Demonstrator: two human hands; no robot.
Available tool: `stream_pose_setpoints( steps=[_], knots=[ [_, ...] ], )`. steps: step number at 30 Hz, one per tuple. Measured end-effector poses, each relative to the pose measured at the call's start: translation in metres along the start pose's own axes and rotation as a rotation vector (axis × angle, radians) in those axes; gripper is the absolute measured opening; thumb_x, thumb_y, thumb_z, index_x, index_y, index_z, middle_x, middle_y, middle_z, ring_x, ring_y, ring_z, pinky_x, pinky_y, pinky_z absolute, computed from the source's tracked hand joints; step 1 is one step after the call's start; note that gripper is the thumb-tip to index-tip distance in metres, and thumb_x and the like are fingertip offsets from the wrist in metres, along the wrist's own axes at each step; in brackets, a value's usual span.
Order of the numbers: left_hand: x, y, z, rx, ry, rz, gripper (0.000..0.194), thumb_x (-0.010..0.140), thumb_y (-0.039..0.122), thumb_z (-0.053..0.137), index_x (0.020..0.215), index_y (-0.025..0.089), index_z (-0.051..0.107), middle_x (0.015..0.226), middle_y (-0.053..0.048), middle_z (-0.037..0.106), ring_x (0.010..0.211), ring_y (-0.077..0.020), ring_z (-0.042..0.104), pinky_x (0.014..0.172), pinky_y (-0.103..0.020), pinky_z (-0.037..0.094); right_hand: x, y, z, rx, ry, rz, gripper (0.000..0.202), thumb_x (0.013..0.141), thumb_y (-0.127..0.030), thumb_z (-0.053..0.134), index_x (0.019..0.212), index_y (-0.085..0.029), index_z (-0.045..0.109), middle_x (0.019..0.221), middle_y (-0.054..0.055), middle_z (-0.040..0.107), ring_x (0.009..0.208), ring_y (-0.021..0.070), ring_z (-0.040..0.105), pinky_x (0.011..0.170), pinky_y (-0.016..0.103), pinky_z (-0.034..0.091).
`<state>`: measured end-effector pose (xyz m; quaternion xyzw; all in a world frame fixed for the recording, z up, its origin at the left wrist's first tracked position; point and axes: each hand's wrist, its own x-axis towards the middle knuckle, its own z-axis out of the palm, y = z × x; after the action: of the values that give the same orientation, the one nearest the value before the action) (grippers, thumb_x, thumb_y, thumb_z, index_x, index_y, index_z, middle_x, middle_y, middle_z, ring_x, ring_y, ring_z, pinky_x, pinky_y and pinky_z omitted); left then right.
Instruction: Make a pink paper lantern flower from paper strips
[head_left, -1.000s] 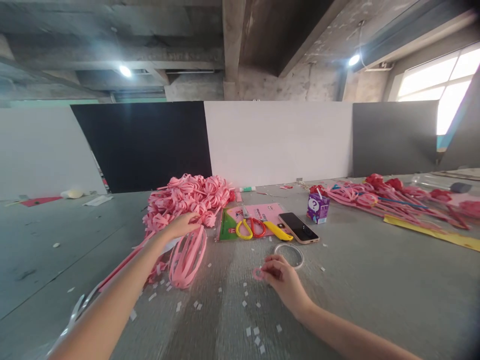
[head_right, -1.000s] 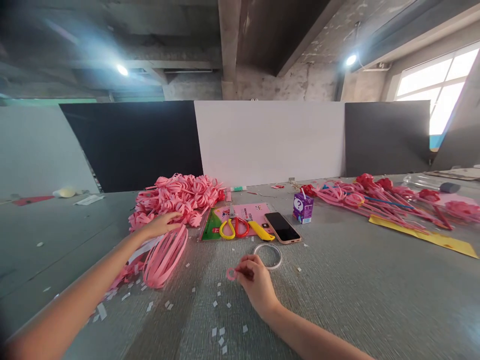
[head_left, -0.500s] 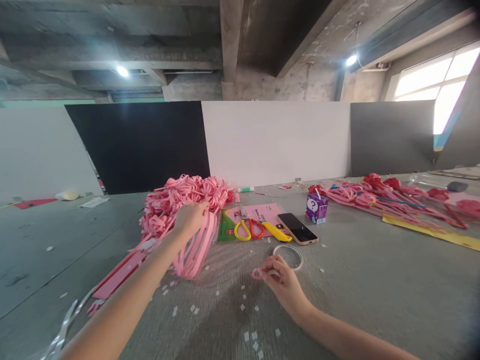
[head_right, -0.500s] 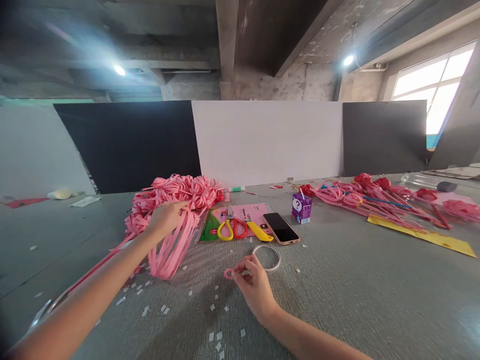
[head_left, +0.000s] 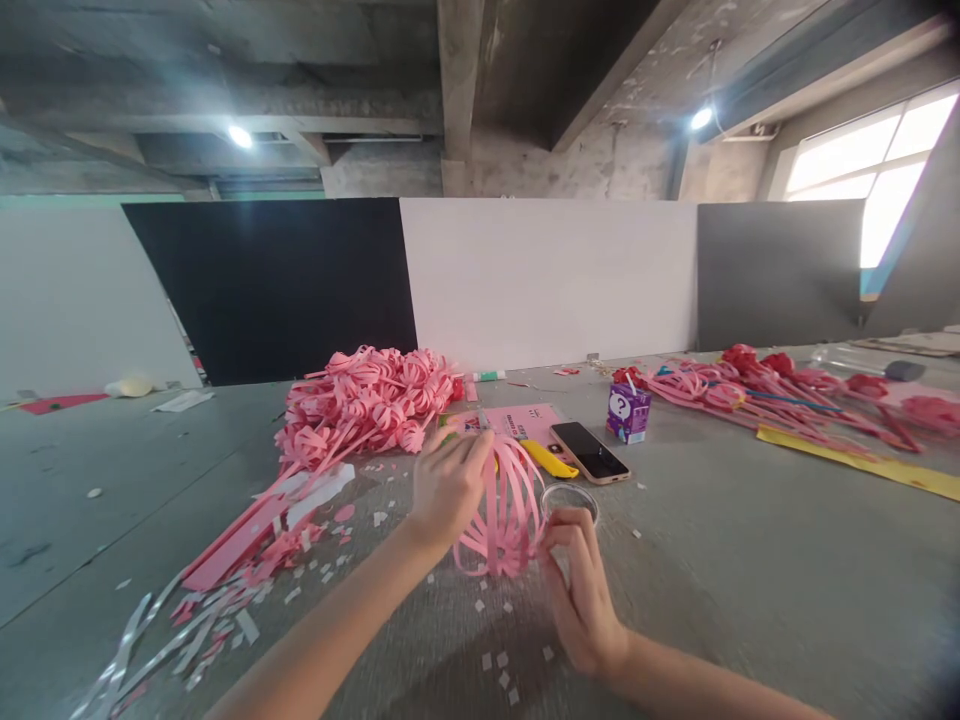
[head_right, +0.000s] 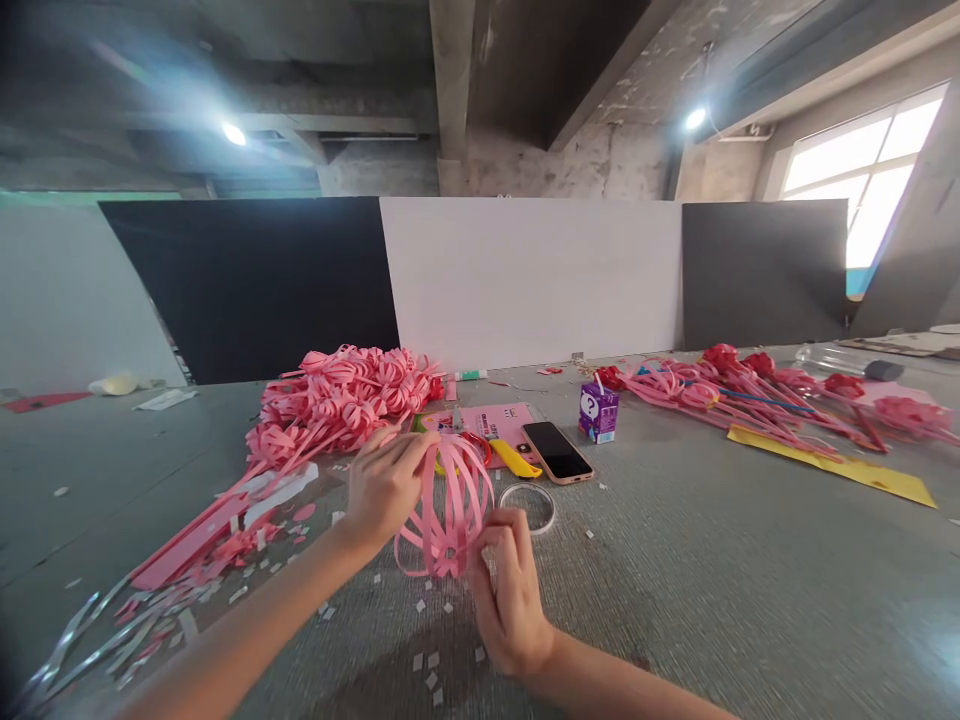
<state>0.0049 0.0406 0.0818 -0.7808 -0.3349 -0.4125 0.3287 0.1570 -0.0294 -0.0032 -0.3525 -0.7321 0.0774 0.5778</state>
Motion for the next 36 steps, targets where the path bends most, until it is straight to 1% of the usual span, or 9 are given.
stream_pose_setpoints(
  steps=[3, 6, 8, 13, 20, 26, 30, 33, 36],
  knots=[
    [-0.009, 0.008, 0.0, -0.03, -0.052, -0.009, 0.029, 0.077, 0.001, 0.04, 0.094, 0.015, 0.058, 0.074, -0.005, 0.068, 0.071, -0.0159, 0.062, 0.083, -0.035, 0.039, -0.004, -0.008, -0.003, -0.042, -0.103, -0.232, 0.018, 0.075, -0.002, 0.037, 0.086, -0.016, 0.041, 0.088, 0.007, 0.039, 0.082, 0.0184, 0.041, 0.07, 0.035, 0.039],
    [-0.016, 0.013, 0.001, -0.069, -0.122, -0.011, 0.032, 0.077, 0.0, 0.039, 0.099, 0.016, 0.056, 0.08, -0.005, 0.068, 0.078, -0.0164, 0.061, 0.085, -0.036, 0.037, -0.005, -0.012, -0.004, -0.128, -0.09, -0.336, 0.019, 0.072, -0.002, 0.042, 0.084, -0.015, 0.043, 0.086, 0.007, 0.039, 0.08, 0.0188, 0.041, 0.069, 0.037, 0.038],
    [-0.02, 0.015, 0.001, -0.092, -0.17, -0.017, 0.032, 0.077, 0.0, 0.039, 0.101, 0.016, 0.054, 0.085, -0.006, 0.067, 0.084, -0.0172, 0.06, 0.087, -0.038, 0.036, -0.004, -0.012, -0.003, -0.177, -0.051, -0.312, 0.018, 0.072, -0.002, 0.043, 0.084, -0.015, 0.044, 0.087, 0.007, 0.039, 0.08, 0.0193, 0.041, 0.07, 0.039, 0.038],
    [-0.032, 0.016, -0.003, -0.104, -0.324, -0.054, 0.039, 0.076, -0.001, 0.037, 0.11, 0.014, 0.048, 0.1, -0.01, 0.062, 0.101, -0.0203, 0.052, 0.091, -0.041, 0.034, 0.0, -0.005, 0.003, -0.305, 0.032, -0.132, 0.014, 0.076, -0.008, 0.044, 0.086, -0.017, 0.047, 0.094, 0.008, 0.04, 0.087, 0.021, 0.042, 0.074, 0.041, 0.037],
    [-0.052, 0.01, -0.007, -0.156, -0.502, -0.003, 0.051, 0.07, -0.001, 0.035, 0.12, 0.009, 0.037, 0.118, -0.014, 0.05, 0.121, -0.0241, 0.032, 0.095, -0.042, 0.034, 0.003, 0.003, 0.011, -0.386, -0.023, -0.007, 0.016, 0.073, -0.008, 0.045, 0.08, -0.019, 0.054, 0.11, 0.009, 0.038, 0.1, 0.0245, 0.039, 0.081, 0.044, 0.037],
    [-0.067, 0.013, -0.007, -0.228, -0.515, -0.011, 0.049, 0.069, 0.003, 0.036, 0.117, 0.009, 0.034, 0.129, -0.016, 0.038, 0.128, -0.024, 0.013, 0.099, -0.048, 0.028, 0.008, 0.007, 0.016, -0.386, -0.086, 0.017, 0.016, 0.07, -0.007, 0.047, 0.073, -0.019, 0.058, 0.122, 0.008, 0.036, 0.107, 0.0262, 0.036, 0.087, 0.048, 0.033],
    [-0.072, 0.013, -0.008, -0.258, -0.526, -0.005, 0.045, 0.067, 0.006, 0.039, 0.112, 0.01, 0.039, 0.132, -0.015, 0.035, 0.129, -0.0249, 0.009, 0.1, -0.05, 0.024, 0.013, 0.01, 0.018, -0.394, -0.119, -0.029, 0.014, 0.07, -0.01, 0.05, 0.065, -0.019, 0.059, 0.127, 0.005, 0.035, 0.114, 0.0274, 0.031, 0.09, 0.05, 0.03],
    [-0.074, 0.013, -0.009, -0.264, -0.554, -0.007, 0.053, 0.064, 0.006, 0.041, 0.117, 0.009, 0.038, 0.135, -0.015, 0.031, 0.129, -0.0247, 0.007, 0.101, -0.049, 0.022, 0.017, 0.011, 0.018, -0.417, -0.143, -0.052, 0.014, 0.07, -0.009, 0.05, 0.066, -0.019, 0.06, 0.128, 0.005, 0.036, 0.116, 0.0282, 0.028, 0.09, 0.053, 0.027],
    [-0.076, 0.013, -0.01, -0.281, -0.579, 0.0, 0.05, 0.062, 0.008, 0.045, 0.112, 0.012, 0.047, 0.137, -0.012, 0.027, 0.129, -0.0262, 0.005, 0.101, -0.049, 0.02, 0.021, 0.012, 0.02, -0.427, -0.149, -0.052, 0.014, 0.071, -0.01, 0.051, 0.068, -0.02, 0.061, 0.127, 0.005, 0.037, 0.116, 0.0283, 0.027, 0.089, 0.055, 0.026]
  ],
)
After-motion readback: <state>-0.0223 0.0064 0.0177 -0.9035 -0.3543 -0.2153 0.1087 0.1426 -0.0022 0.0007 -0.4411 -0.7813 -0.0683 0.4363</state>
